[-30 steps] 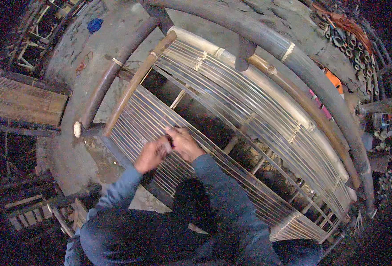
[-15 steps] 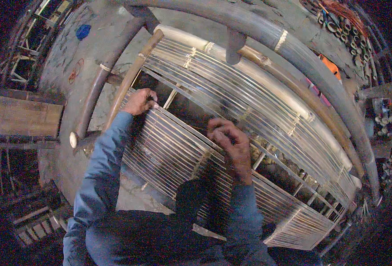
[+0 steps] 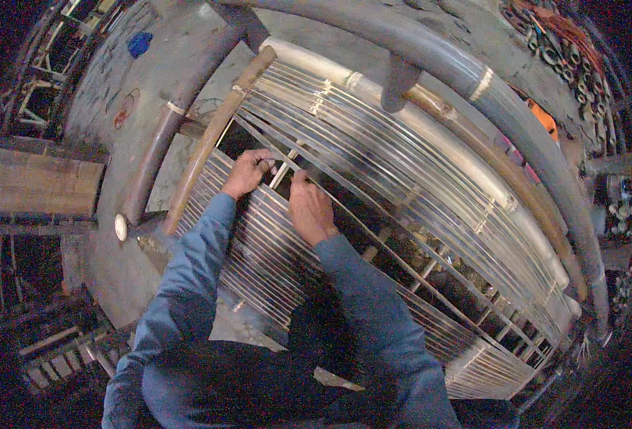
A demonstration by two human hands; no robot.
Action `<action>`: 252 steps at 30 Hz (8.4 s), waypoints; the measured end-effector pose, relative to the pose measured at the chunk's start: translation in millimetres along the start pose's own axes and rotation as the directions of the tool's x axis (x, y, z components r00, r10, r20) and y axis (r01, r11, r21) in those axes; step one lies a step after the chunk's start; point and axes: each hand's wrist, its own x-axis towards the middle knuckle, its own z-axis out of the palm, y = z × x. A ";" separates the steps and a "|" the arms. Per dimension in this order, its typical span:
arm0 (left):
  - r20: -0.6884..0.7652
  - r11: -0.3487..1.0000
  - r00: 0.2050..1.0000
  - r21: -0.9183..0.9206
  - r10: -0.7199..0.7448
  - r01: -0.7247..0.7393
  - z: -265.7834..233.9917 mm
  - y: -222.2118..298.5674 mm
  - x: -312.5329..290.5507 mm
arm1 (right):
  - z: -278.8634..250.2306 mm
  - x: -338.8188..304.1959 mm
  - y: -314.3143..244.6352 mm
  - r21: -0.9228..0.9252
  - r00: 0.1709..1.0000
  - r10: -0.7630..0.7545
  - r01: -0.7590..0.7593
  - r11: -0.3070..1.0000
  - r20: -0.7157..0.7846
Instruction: The person threads a string through a row of thin bamboo strips laid across a wooden frame, pulling the string tight and tying knots to secure the strips together.
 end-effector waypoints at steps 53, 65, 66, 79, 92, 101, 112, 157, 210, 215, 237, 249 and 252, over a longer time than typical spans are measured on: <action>-0.142 0.836 0.982 -0.549 -0.122 0.024 47.1 135.0 -189.7 | -224.8 -185.9 12.4 0.684 0.963 -0.007 0.196 0.702 -0.269; 0.140 -0.095 0.976 -0.988 -0.166 0.125 58.2 132.5 -270.1 | -41.1 -70.6 82.2 0.640 0.982 -0.042 -0.087 0.763 0.183; 0.250 -0.181 0.957 -0.958 -0.146 0.222 60.1 126.6 -280.4 | -16.1 -60.6 72.6 0.753 0.956 -0.076 -0.174 0.634 0.285; -0.400 0.987 0.907 0.138 0.131 -0.081 -32.9 47.1 -171.6 | -82.4 -101.9 31.9 0.651 0.997 0.001 0.050 0.758 -0.079; 0.130 0.926 0.943 0.187 0.306 -0.326 -11.8 19.1 13.0 | -156.3 -87.0 31.2 0.970 0.999 0.016 0.038 0.241 -0.043; 0.251 0.962 0.930 -0.021 0.268 -0.271 -13.8 -17.4 -1.8 | -147.2 -77.1 22.5 0.841 0.999 0.033 -0.027 0.540 0.011; 0.132 0.975 0.966 -0.018 0.222 -0.221 -8.7 -3.5 -5.1 | -63.2 -29.6 32.3 0.726 0.999 0.050 -0.025 0.687 -0.014; -0.043 0.886 0.981 0.439 0.188 -0.151 -40.5 -19.3 -36.7 | -52.0 -163.5 -86.8 0.588 0.602 -0.795 0.615 0.525 0.080; -0.156 0.796 0.833 0.430 0.530 -0.426 -6.4 59.7 -7.6 | -63.3 -126.7 -28.9 0.848 0.969 -0.241 0.078 0.525 0.060; -0.077 0.781 0.898 0.528 0.434 -0.332 3.6 33.1 -12.6 | -40.4 -129.6 -42.2 0.823 0.965 -0.242 0.058 0.565 0.098; 0.225 0.928 0.974 0.356 0.030 -0.111 -7.2 16.6 19.5 | 34.0 56.4 45.5 0.160 0.964 0.157 -0.124 0.979 -0.214; 0.014 0.994 0.996 0.062 0.093 -0.094 -12.8 -2.1 15.2 | 43.8 66.0 53.0 0.593 0.965 0.212 -0.264 0.761 0.157; -0.024 0.955 0.999 -0.295 -0.039 0.030 -32.6 28.4 -1.8 | -0.9 46.4 52.4 0.823 0.865 -0.041 -0.488 -0.291 0.499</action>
